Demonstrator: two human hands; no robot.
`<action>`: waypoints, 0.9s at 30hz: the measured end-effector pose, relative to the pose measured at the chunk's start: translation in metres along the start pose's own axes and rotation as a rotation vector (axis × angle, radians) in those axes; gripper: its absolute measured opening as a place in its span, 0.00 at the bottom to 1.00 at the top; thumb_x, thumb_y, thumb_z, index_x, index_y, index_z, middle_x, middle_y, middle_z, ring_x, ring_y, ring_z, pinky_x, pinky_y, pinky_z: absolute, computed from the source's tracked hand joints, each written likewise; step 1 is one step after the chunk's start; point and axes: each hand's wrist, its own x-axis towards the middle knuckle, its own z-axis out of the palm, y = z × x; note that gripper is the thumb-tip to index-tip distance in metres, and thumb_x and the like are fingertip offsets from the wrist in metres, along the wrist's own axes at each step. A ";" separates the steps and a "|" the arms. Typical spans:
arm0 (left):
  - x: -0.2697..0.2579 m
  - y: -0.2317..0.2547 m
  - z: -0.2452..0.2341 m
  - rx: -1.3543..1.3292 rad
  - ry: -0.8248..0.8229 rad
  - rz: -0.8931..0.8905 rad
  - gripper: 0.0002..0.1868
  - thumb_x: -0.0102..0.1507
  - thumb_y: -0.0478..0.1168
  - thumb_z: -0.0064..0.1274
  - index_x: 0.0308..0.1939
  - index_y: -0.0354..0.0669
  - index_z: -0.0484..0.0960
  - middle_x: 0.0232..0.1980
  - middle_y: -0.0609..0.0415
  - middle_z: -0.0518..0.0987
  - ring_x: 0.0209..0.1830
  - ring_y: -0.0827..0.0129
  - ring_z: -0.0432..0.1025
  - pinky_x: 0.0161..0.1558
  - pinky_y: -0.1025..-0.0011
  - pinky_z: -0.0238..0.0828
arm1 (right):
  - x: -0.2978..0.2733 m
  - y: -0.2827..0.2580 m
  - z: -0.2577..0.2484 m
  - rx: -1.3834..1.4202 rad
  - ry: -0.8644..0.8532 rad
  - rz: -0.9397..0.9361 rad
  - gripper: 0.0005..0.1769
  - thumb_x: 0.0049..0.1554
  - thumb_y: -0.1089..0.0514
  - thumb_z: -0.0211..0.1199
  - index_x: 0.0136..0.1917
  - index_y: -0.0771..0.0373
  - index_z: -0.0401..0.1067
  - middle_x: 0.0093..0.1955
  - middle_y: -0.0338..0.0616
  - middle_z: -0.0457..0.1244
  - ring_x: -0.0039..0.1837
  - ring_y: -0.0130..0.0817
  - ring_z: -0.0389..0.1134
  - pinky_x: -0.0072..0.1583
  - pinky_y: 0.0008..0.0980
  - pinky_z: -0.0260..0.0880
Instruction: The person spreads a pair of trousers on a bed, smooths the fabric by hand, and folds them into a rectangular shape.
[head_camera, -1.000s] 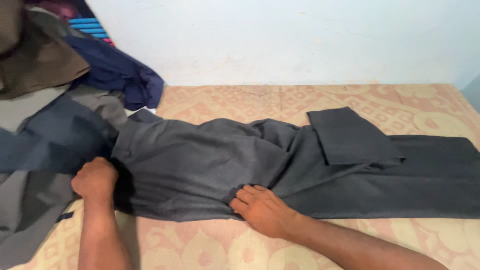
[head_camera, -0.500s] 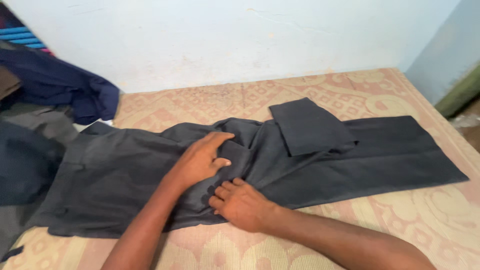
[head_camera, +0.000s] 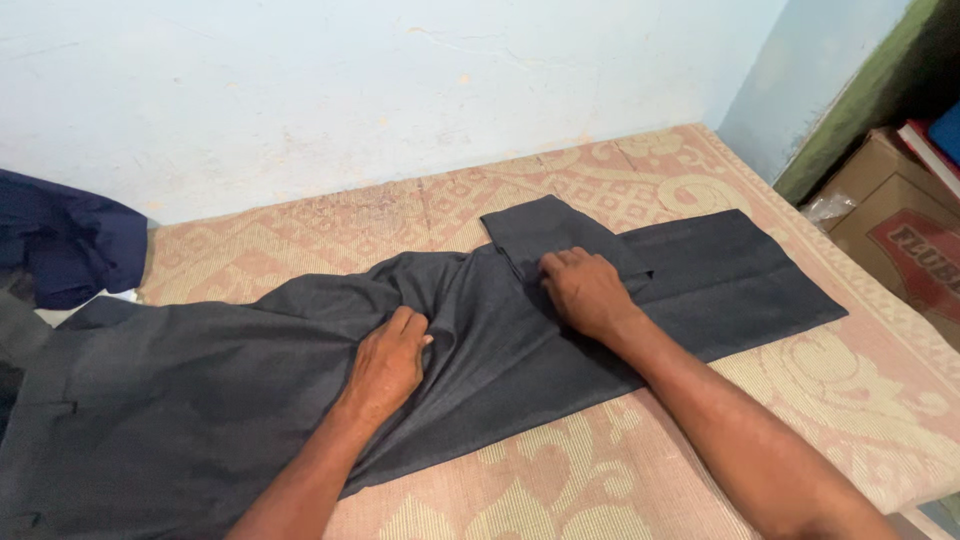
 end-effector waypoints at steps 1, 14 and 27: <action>0.000 -0.002 0.000 0.012 0.003 -0.015 0.04 0.63 0.32 0.54 0.39 0.36 0.74 0.40 0.43 0.75 0.40 0.46 0.75 0.40 0.53 0.72 | 0.002 0.006 0.000 0.076 0.074 0.024 0.10 0.58 0.56 0.64 0.53 0.60 0.74 0.50 0.50 0.70 0.53 0.52 0.71 0.52 0.48 0.71; 0.005 -0.062 -0.095 0.285 0.333 -0.411 0.21 0.54 0.33 0.64 0.49 0.29 0.78 0.47 0.32 0.77 0.42 0.40 0.74 0.42 0.51 0.69 | -0.029 0.171 -0.036 -0.081 0.115 0.716 0.16 0.56 0.53 0.68 0.53 0.64 0.77 0.49 0.62 0.70 0.55 0.61 0.71 0.58 0.52 0.70; 0.002 0.020 -0.038 0.342 -0.227 -0.210 0.15 0.52 0.41 0.67 0.39 0.38 0.82 0.41 0.44 0.81 0.46 0.51 0.77 0.51 0.56 0.70 | -0.017 0.143 0.009 -0.085 0.060 0.548 0.30 0.55 0.45 0.71 0.62 0.67 0.74 0.57 0.59 0.67 0.62 0.57 0.66 0.61 0.51 0.68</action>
